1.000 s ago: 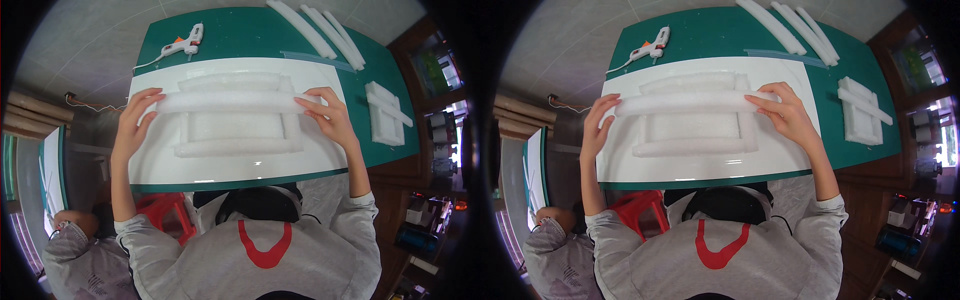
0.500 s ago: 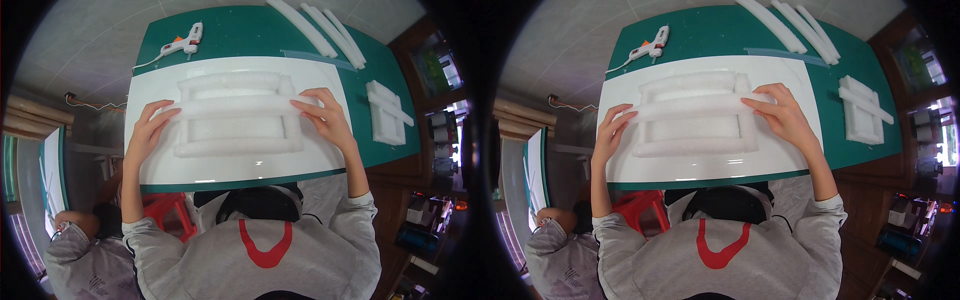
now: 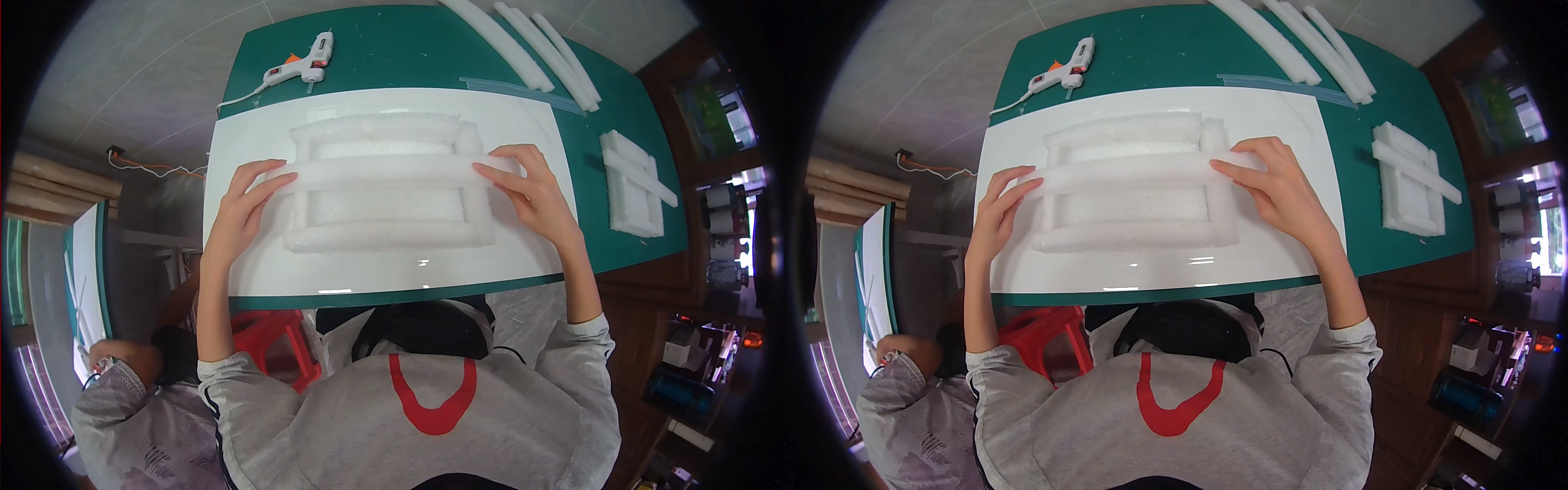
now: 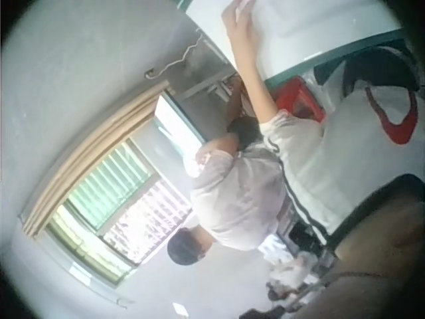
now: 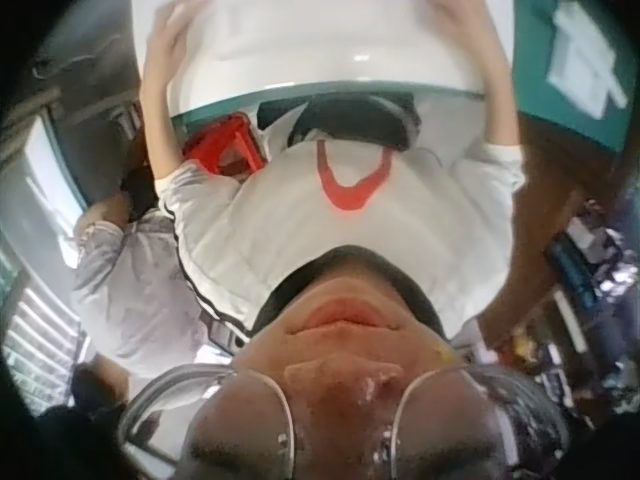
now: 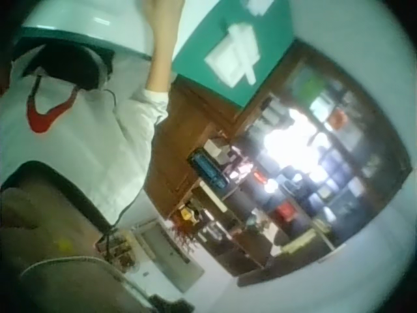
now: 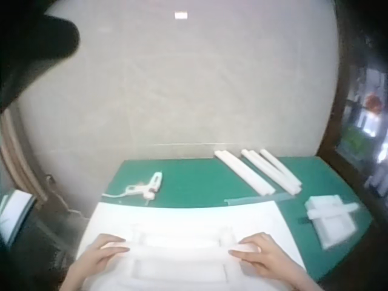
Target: Using a hot glue gun to assemble foam pieces onto a base board in a manufacturing setting.
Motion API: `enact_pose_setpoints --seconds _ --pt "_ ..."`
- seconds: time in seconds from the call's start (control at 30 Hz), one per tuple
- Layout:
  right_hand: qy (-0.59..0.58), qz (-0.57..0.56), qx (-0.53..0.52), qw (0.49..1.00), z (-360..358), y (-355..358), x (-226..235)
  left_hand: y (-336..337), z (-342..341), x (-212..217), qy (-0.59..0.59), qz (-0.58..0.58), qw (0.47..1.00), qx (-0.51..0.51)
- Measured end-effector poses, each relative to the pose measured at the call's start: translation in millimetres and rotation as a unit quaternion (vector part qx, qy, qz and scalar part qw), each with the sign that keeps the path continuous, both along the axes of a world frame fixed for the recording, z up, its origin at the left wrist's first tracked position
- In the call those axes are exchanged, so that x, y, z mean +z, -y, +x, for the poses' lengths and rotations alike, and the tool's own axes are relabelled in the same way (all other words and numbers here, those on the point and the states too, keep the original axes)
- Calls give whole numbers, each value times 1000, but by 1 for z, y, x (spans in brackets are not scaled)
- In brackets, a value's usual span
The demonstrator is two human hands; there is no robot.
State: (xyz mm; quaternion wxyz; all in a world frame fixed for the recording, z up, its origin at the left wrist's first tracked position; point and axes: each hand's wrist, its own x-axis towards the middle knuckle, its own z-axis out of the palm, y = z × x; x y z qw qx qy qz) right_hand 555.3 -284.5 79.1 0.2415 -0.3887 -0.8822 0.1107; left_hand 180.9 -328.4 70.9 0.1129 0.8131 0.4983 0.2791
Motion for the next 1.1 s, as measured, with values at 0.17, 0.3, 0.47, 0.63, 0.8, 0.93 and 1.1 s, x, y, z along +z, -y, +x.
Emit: enact_pose_setpoints --seconds 0.17,0.3,0.47,0.63,0.8,0.93,1.1 --pt "-6 -4 0 1000 3 -1 -6 -1 0 -1 -18 15 1000 -15" --pt "-7 -8 6 1000 4 0 -7 0 -1 -1 -34 28 999 -20" --pt "-33 -5 12 999 3 2 -5 2 -1 0 -39 26 999 -11" --pt "-49 26 4 998 3 4 -14 5 2 0 -35 33 999 -7" --pt "-261 13 -125 957 -3 21 -21 8 10 2 -52 40 998 11" --pt "-420 -139 -213 871 -4 48 -44 11 12 -2 -31 30 999 27" --pt "-500 -264 -211 797 -19 67 -49 21 19 -14 61 61 994 59"
